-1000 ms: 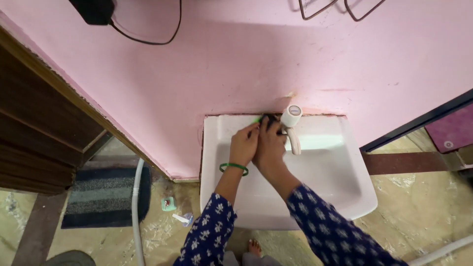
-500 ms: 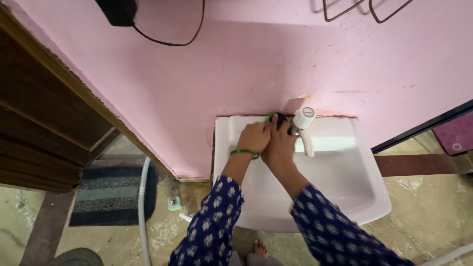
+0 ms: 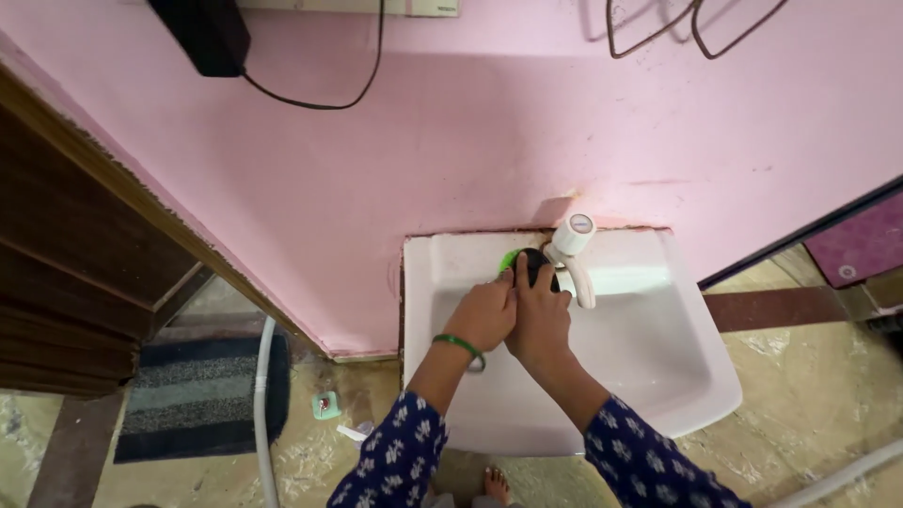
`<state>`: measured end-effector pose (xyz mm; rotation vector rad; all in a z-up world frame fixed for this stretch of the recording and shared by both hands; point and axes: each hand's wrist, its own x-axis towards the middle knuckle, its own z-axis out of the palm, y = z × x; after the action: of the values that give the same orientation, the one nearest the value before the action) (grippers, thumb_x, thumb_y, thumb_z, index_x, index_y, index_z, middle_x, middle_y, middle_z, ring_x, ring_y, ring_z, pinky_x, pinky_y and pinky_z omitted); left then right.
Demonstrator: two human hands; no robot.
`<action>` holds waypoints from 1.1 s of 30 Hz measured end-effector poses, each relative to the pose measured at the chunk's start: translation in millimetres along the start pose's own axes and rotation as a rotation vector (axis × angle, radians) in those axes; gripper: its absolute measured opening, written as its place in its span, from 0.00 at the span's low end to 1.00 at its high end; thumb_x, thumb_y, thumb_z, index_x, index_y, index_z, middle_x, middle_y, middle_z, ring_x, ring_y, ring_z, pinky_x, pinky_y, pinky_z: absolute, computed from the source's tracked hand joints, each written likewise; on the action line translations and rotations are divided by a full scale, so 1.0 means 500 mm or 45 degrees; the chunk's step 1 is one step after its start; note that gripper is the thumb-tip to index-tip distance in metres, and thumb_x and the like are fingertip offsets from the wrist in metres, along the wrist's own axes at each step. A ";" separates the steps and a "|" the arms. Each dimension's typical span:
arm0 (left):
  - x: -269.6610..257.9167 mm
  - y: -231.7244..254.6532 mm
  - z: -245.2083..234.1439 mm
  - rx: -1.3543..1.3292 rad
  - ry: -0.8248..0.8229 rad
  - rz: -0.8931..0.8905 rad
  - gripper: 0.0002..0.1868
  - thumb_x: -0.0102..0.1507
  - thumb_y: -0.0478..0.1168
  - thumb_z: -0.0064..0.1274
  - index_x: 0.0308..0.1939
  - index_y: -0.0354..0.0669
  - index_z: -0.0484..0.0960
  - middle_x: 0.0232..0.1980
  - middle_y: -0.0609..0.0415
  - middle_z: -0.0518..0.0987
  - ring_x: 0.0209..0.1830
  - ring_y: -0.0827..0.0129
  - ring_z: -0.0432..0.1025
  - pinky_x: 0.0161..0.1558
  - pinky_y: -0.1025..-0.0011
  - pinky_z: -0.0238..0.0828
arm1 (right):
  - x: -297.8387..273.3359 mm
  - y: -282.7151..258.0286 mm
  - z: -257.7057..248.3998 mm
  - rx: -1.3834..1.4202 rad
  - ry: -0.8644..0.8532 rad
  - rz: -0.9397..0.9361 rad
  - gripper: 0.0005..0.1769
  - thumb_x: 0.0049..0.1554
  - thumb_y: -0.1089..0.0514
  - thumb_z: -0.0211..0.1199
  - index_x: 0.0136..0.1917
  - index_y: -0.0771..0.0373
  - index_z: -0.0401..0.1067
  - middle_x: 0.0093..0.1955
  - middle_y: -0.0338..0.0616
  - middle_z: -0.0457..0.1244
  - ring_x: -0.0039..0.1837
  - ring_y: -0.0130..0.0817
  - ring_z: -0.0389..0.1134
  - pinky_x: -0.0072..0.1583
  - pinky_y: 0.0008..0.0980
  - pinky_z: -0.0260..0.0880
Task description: The person pours a purple cleaning liquid from a bottle onto a small wall-mounted sink and scrubs the basin, faucet, and surrounding wall with a black and green brush.
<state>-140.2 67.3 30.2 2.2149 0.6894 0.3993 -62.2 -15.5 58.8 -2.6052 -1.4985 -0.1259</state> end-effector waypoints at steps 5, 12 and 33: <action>0.066 0.007 -0.025 -0.029 0.120 0.037 0.24 0.66 0.41 0.37 0.59 0.27 0.73 0.42 0.30 0.80 0.41 0.36 0.76 0.48 0.45 0.73 | 0.063 0.009 0.006 0.052 0.170 -0.027 0.53 0.42 0.50 0.67 0.79 0.61 0.53 0.73 0.76 0.48 0.65 0.73 0.54 0.56 0.60 0.67; 0.002 -0.017 0.028 0.057 0.101 0.203 0.25 0.65 0.41 0.38 0.60 0.23 0.71 0.46 0.28 0.80 0.44 0.37 0.76 0.52 0.47 0.72 | 0.003 0.010 -0.008 -0.102 0.016 -0.148 0.43 0.48 0.50 0.66 0.73 0.60 0.57 0.76 0.61 0.50 0.72 0.68 0.53 0.50 0.61 0.64; -0.003 -0.002 -0.063 0.388 0.133 0.105 0.27 0.65 0.44 0.39 0.60 0.23 0.72 0.55 0.30 0.78 0.55 0.42 0.74 0.66 0.52 0.63 | 0.047 -0.039 -0.011 0.146 0.145 -0.083 0.46 0.46 0.52 0.68 0.76 0.51 0.59 0.71 0.66 0.51 0.55 0.71 0.63 0.48 0.53 0.73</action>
<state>-156.6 85.3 49.7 2.5307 0.7575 0.4807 -67.4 13.5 69.1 -2.4189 -1.5050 -0.1861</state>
